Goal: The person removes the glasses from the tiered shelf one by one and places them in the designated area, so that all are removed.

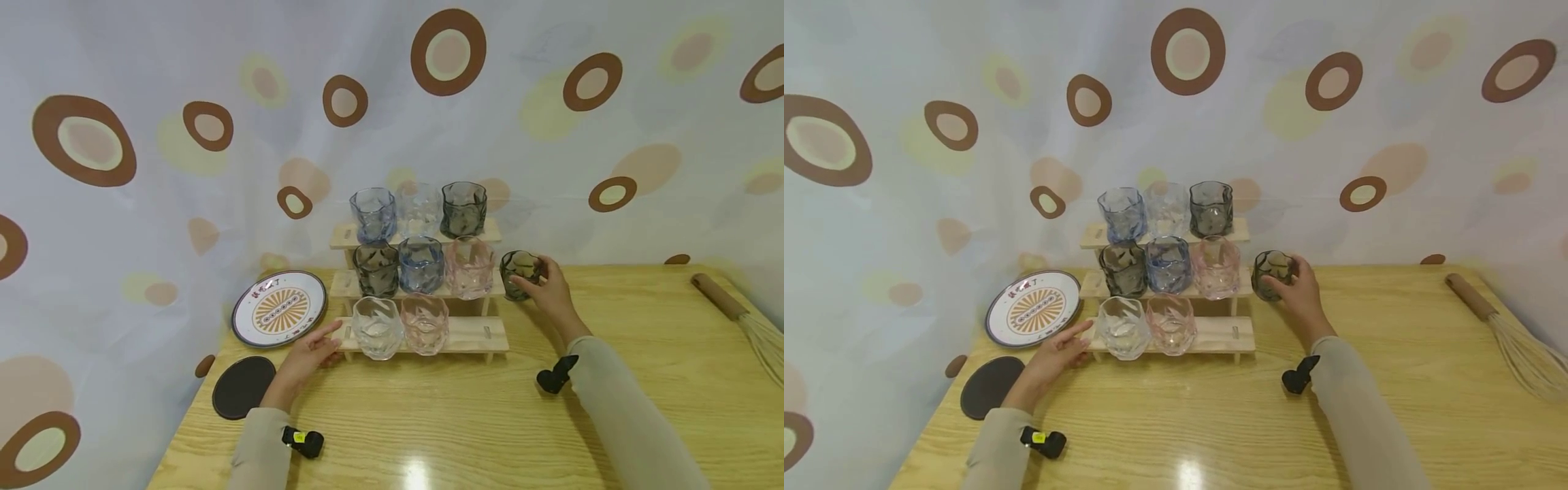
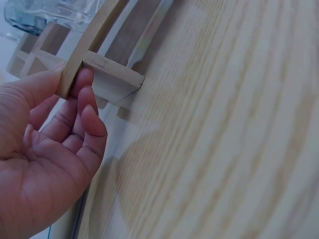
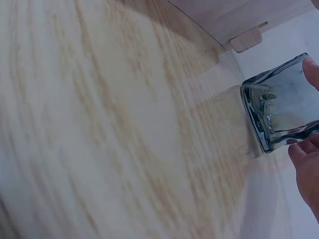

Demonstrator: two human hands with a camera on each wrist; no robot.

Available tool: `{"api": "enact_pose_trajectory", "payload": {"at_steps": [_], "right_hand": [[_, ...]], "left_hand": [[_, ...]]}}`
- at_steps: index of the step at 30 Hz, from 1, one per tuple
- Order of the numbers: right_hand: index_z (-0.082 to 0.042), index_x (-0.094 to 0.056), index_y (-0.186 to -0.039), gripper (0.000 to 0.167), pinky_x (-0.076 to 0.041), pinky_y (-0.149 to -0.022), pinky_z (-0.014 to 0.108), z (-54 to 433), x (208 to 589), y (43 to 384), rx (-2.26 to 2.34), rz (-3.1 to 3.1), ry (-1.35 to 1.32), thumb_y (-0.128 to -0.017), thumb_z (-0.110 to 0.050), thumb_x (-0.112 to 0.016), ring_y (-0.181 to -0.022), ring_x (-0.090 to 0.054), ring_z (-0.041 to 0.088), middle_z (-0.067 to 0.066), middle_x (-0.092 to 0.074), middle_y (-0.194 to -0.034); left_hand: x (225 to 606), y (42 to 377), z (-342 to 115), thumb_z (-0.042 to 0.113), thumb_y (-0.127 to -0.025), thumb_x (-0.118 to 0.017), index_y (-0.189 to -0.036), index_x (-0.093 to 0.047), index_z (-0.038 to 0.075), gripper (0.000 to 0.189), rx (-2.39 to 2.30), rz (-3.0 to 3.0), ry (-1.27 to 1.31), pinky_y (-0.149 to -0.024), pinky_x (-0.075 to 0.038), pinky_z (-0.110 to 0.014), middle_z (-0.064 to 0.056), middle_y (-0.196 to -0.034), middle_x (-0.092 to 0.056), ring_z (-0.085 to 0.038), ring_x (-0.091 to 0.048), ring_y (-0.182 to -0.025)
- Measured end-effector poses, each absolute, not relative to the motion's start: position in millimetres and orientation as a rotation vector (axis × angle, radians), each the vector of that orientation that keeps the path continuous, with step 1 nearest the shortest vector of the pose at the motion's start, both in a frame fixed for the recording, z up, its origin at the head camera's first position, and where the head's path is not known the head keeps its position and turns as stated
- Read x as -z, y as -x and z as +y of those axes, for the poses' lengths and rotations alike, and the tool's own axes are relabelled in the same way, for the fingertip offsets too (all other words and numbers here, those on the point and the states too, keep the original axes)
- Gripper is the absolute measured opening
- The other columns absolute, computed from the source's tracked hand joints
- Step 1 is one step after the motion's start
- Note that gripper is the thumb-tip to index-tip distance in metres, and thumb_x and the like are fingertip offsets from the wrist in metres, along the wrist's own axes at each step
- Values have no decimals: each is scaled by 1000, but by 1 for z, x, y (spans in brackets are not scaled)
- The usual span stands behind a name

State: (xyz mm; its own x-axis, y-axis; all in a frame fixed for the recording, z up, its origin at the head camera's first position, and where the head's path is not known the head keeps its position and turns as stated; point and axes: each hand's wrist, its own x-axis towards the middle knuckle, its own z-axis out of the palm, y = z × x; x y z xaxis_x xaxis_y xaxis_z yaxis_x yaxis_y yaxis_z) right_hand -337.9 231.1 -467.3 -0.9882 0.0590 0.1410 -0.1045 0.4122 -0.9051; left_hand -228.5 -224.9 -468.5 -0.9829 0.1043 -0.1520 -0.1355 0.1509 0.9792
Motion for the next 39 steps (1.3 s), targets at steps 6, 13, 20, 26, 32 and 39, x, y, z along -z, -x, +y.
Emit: {"api": "enact_pose_trajectory", "payload": {"at_steps": [6,13,20,26,32,39], "right_hand": [[-5,3,-152,102,-24,-107,56,236,469,333,-1702,-2524,-21,-87,-41,-66,-138,-17,45,27,-9,-153],[-6,5,-152,104,-22,-108,56,245,468,325,-1707,-2554,-40,-86,-44,-66,-138,-17,44,23,-11,-153],[-5,3,-152,105,-24,-107,56,253,464,319,-1662,-2563,-72,-85,-44,-68,-136,-19,45,25,-13,-152],[-2,-2,-151,102,-24,-106,57,259,458,309,-1557,-2548,-124,-85,-39,-70,-133,-24,47,28,-20,-148],[2,-15,-149,92,-27,-105,54,265,452,297,-1459,-2520,-216,-85,-29,-73,-126,-32,45,28,-31,-138],[4,-29,-143,78,-35,-104,30,262,443,277,-1361,-2511,-375,-83,-17,-74,-115,-42,32,23,-40,-125]], "left_hand": [[469,228,-224,8,-94,-58,-139,-47,5,46,-1953,2228,33,-67,-48,-23,2,-82,-62,-11,-60,-76],[471,229,-226,9,-95,-57,-139,-48,6,46,-1934,2243,45,-68,-48,-24,2,-82,-62,-11,-60,-76],[471,230,-225,8,-95,-56,-140,-46,5,46,-1947,2236,27,-66,-48,-23,3,-81,-62,-11,-60,-74],[471,228,-225,9,-95,-56,-141,-45,4,47,-1948,2225,31,-67,-48,-23,4,-81,-63,-10,-60,-75],[469,226,-226,13,-95,-58,-142,-45,7,49,-1944,2209,25,-66,-47,-23,3,-81,-58,-11,-61,-79],[464,224,-223,14,-95,-58,-143,-42,8,50,-1957,2180,28,-66,-46,-24,2,-81,-56,-10,-62,-81]]}}
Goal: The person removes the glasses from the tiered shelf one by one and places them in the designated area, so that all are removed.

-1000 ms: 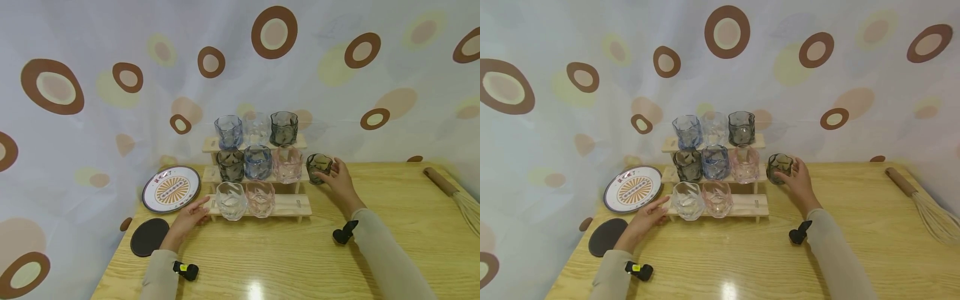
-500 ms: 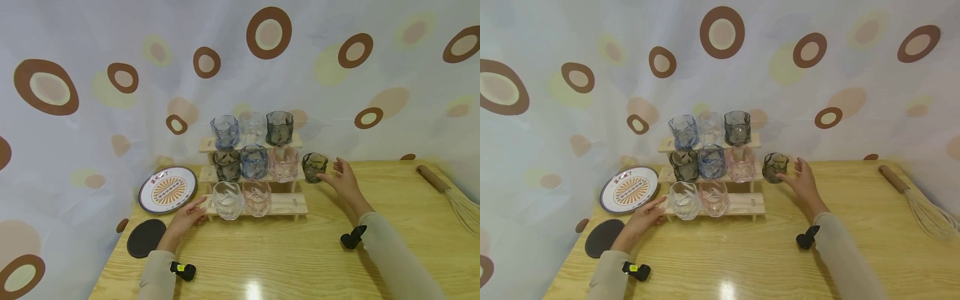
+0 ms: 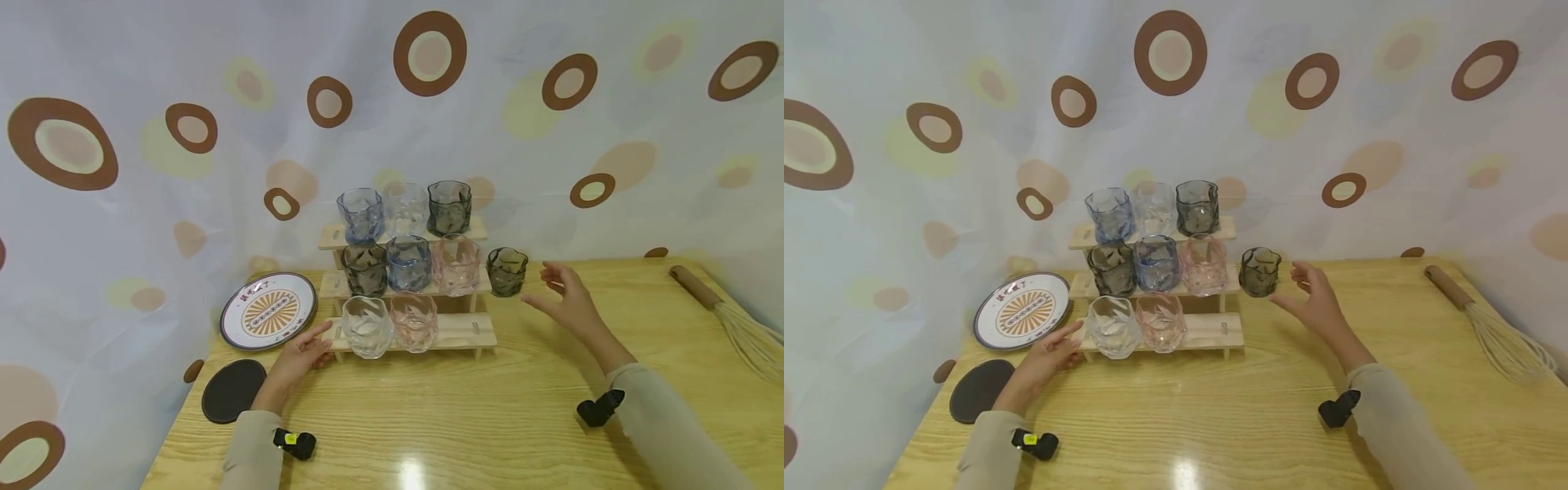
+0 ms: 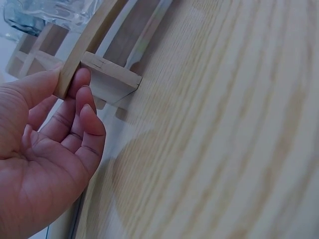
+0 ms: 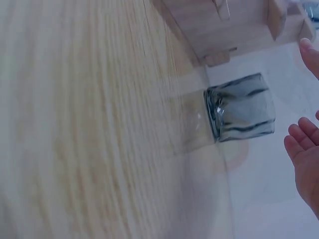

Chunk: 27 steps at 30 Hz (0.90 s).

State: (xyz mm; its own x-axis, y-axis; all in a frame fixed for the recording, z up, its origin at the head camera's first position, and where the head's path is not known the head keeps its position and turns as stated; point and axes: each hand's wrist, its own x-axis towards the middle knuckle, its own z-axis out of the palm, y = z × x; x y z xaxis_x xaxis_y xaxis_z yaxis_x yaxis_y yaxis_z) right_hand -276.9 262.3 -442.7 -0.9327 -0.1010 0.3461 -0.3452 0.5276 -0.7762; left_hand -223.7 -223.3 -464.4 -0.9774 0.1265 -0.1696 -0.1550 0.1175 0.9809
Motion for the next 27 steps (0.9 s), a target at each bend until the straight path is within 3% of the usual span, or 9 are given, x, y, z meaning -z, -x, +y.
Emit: {"api": "enact_pose_trajectory", "payload": {"at_steps": [4,6,16,27], "right_hand": [[4,-39,-137,69,-34,-89,4,252,442,263,-1334,-2463,-498,-80,-9,-76,-109,-44,14,17,-44,-121],[4,-41,-134,66,-35,-90,6,246,442,256,-1341,-2425,-560,-79,-4,-76,-107,-45,9,16,-45,-119],[2,-44,-134,65,-39,-93,14,214,440,233,-1465,-2382,-752,-77,4,-75,-107,-48,17,9,-48,-117],[10,-43,-131,64,-44,-93,26,171,443,225,-1603,-2282,-899,-75,10,-74,-108,-50,25,26,-49,-117]], "left_hand": [[465,222,-224,14,-96,-57,-143,-42,8,50,-1954,2182,26,-67,-46,-24,2,-81,-56,-10,-61,-81],[465,222,-224,14,-96,-57,-143,-43,8,50,-1959,2183,21,-67,-46,-23,2,-80,-56,-10,-61,-80],[465,223,-222,13,-95,-58,-142,-44,8,50,-1968,2181,46,-66,-46,-23,2,-79,-58,-10,-60,-78],[465,223,-222,11,-95,-57,-142,-44,7,49,-1972,2175,40,-65,-47,-22,1,-80,-59,-10,-60,-77]]}}
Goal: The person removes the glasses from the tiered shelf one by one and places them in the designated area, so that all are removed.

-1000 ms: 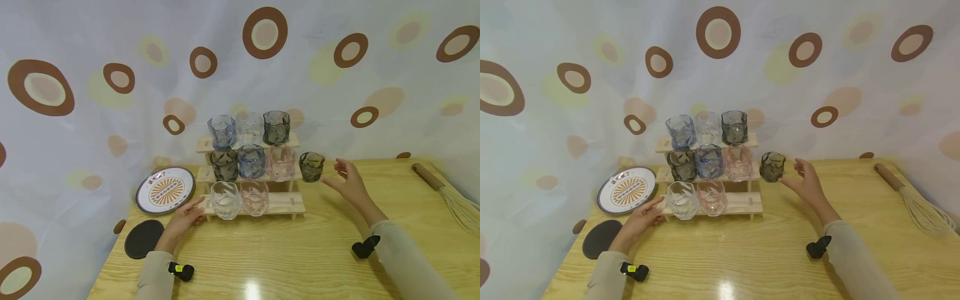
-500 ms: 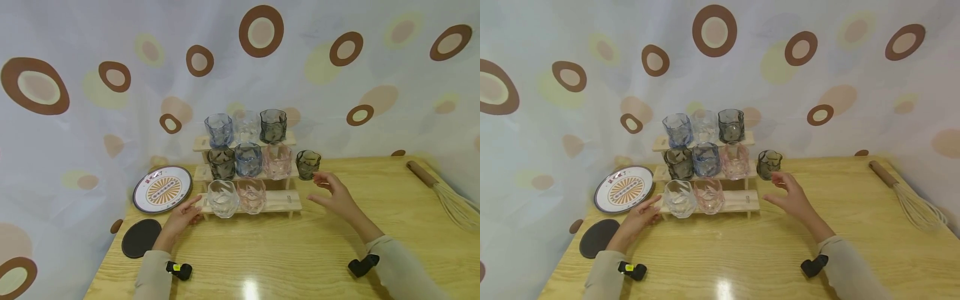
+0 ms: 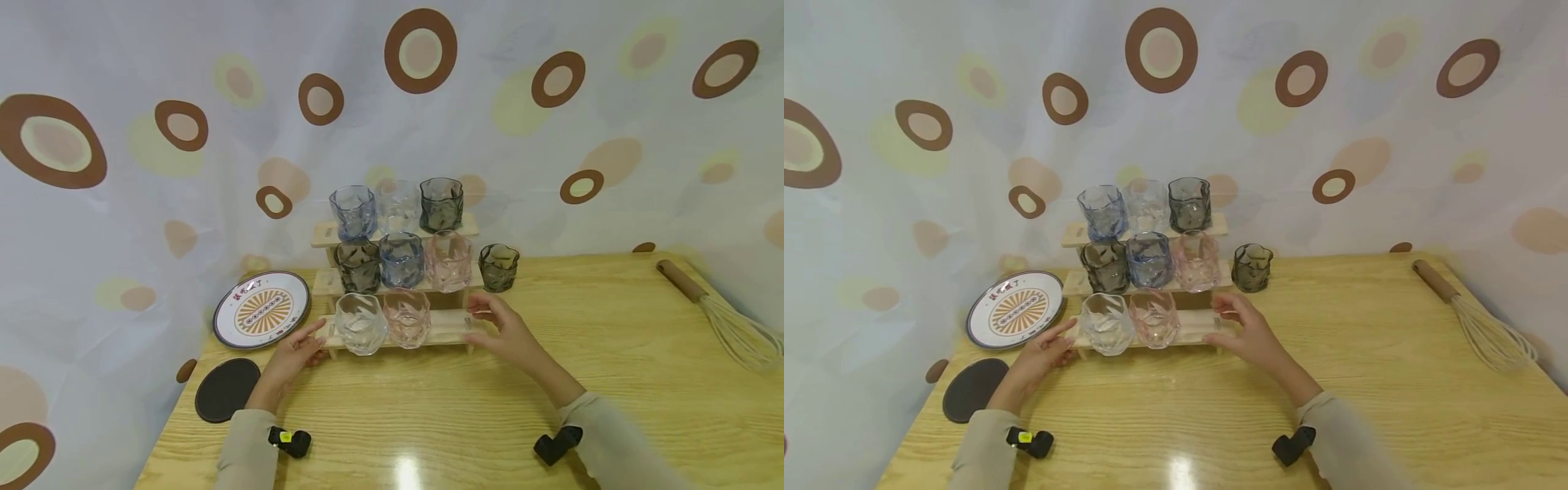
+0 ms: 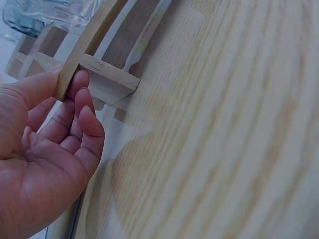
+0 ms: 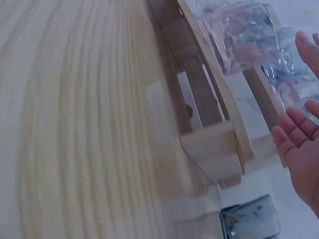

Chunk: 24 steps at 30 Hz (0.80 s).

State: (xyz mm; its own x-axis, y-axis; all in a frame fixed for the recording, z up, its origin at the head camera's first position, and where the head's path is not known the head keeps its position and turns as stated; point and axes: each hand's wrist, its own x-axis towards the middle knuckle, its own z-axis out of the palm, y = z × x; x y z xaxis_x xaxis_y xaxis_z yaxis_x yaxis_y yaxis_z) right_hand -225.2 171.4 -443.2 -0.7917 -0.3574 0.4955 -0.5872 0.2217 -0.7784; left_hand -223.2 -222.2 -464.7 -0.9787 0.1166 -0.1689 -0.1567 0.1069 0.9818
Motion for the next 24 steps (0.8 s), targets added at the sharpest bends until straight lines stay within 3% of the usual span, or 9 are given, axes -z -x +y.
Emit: {"api": "enact_pose_trajectory", "payload": {"at_steps": [9,17,24], "right_hand": [[5,-41,-135,70,-42,-96,44,139,443,226,-1709,-2304,-907,-75,2,-77,-113,-48,39,24,-50,-123],[1,-34,-142,79,-38,-100,50,121,442,230,-1822,-2370,-856,-76,-4,-78,-120,-44,38,22,-44,-132],[-1,-32,-143,78,-35,-102,52,107,440,234,-1816,-2402,-804,-79,-7,-76,-125,-41,38,22,-41,-138]], "left_hand": [[464,223,-223,13,-96,-57,-143,-42,8,50,-1963,2182,45,-65,-46,-23,2,-80,-59,-11,-59,-78],[465,223,-223,11,-96,-57,-142,-43,7,49,-1965,2185,46,-65,-46,-22,1,-80,-58,-10,-59,-77],[467,224,-222,12,-96,-57,-142,-45,7,48,-1970,2194,53,-65,-47,-22,1,-79,-58,-11,-59,-77]]}}
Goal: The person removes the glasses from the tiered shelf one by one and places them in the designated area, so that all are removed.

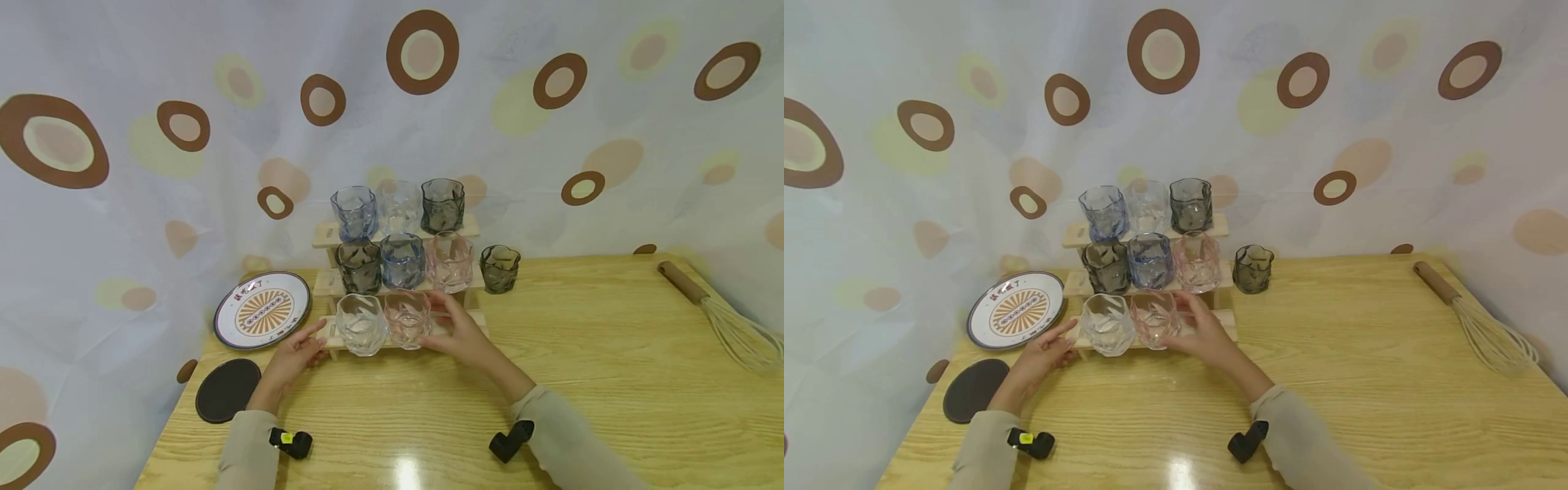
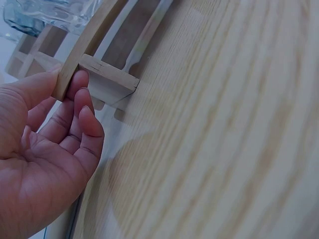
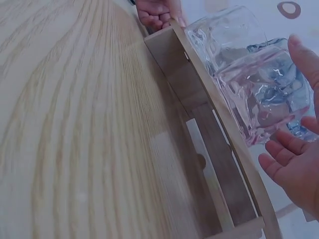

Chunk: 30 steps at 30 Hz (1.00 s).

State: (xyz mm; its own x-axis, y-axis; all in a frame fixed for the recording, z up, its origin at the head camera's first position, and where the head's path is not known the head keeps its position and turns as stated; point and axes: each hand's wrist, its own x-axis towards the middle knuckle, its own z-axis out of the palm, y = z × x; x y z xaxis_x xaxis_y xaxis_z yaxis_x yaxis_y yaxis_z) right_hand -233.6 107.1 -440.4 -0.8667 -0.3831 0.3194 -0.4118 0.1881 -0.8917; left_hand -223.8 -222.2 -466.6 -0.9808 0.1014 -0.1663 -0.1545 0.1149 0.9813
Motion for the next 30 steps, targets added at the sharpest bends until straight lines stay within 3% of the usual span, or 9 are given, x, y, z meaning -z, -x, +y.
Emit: {"api": "enact_pose_trajectory", "payload": {"at_steps": [13,19,30], "right_hand": [[-7,-22,-149,85,-28,-107,53,90,439,233,-1844,-2484,-659,-83,-18,-75,-136,-28,36,18,-27,-150],[-7,-26,-147,80,-30,-105,54,85,440,235,-1825,-2473,-613,-83,-13,-74,-132,-35,35,19,-37,-144],[5,-28,-143,76,-35,-100,55,80,415,221,-1840,-2450,-617,-82,-2,-71,-126,-42,41,27,-44,-136]], "left_hand": [[467,224,-221,12,-96,-56,-143,-43,8,49,-1971,2186,41,-65,-47,-22,3,-80,-58,-9,-58,-76],[468,224,-220,12,-96,-57,-142,-44,8,48,-1974,2189,44,-65,-47,-22,3,-80,-58,-9,-58,-76],[467,223,-222,10,-95,-57,-142,-44,6,48,-1988,2185,43,-64,-46,-22,2,-78,-57,-9,-59,-75]]}}
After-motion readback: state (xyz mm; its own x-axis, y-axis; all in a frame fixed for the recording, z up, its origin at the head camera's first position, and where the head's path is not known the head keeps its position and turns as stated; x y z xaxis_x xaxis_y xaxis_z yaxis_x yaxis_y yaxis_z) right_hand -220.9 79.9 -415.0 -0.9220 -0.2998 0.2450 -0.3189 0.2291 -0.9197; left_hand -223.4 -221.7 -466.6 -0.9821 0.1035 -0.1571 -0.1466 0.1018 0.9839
